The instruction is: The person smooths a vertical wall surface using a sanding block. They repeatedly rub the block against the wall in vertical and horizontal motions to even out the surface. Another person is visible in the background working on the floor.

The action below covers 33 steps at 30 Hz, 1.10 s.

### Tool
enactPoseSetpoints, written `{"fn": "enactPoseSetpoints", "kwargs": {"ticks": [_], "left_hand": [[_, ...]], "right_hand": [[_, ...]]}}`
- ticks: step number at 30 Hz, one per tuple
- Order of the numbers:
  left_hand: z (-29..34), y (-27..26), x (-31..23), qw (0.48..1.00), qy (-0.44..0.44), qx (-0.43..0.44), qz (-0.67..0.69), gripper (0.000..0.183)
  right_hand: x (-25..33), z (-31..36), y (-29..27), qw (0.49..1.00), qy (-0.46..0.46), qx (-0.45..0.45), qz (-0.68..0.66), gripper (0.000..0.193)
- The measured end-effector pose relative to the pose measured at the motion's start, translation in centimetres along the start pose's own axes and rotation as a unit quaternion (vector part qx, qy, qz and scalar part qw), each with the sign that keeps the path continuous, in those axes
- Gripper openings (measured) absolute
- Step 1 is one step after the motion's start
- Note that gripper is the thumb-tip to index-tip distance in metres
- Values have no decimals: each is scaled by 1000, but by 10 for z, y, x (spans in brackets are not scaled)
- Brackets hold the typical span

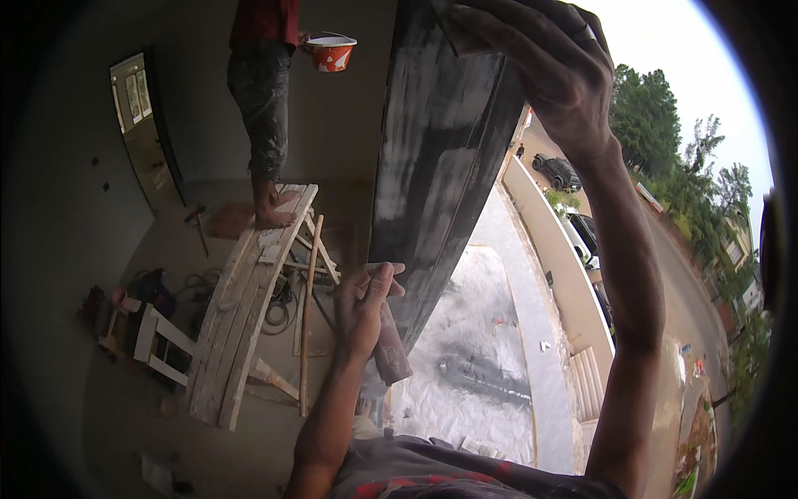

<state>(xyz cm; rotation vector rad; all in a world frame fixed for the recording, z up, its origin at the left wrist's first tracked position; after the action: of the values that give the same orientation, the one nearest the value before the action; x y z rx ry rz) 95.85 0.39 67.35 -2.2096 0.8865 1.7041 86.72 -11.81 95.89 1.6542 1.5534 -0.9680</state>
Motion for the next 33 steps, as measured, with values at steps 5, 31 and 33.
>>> {"fn": "enactPoseSetpoints", "kwargs": {"ticks": [5,31,33], "left_hand": [[18,-52,40,995,-42,-82,-43,32],[-58,-23,-4,961,152,-63,-221,66],[-61,-11,-6,968,122,-39,-217,70]], "right_hand": [[82,61,52,950,14,255,-178,48],[12,45,38,961,86,262,-14,70],[-37,17,28,958,190,194,92,69]]}}
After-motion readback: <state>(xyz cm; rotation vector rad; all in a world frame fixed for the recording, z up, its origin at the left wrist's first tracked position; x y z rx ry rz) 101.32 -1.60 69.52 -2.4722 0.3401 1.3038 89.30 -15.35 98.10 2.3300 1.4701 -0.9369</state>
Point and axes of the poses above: each hand's wrist, its own z-axis away from the middle knuckle, its own y-axis out of the palm, x = y × z, the point moved 4 cm from there along -z, towards the middle knuckle, and after that the axes turned 5 degrees about -z, right-handed, at the moved point
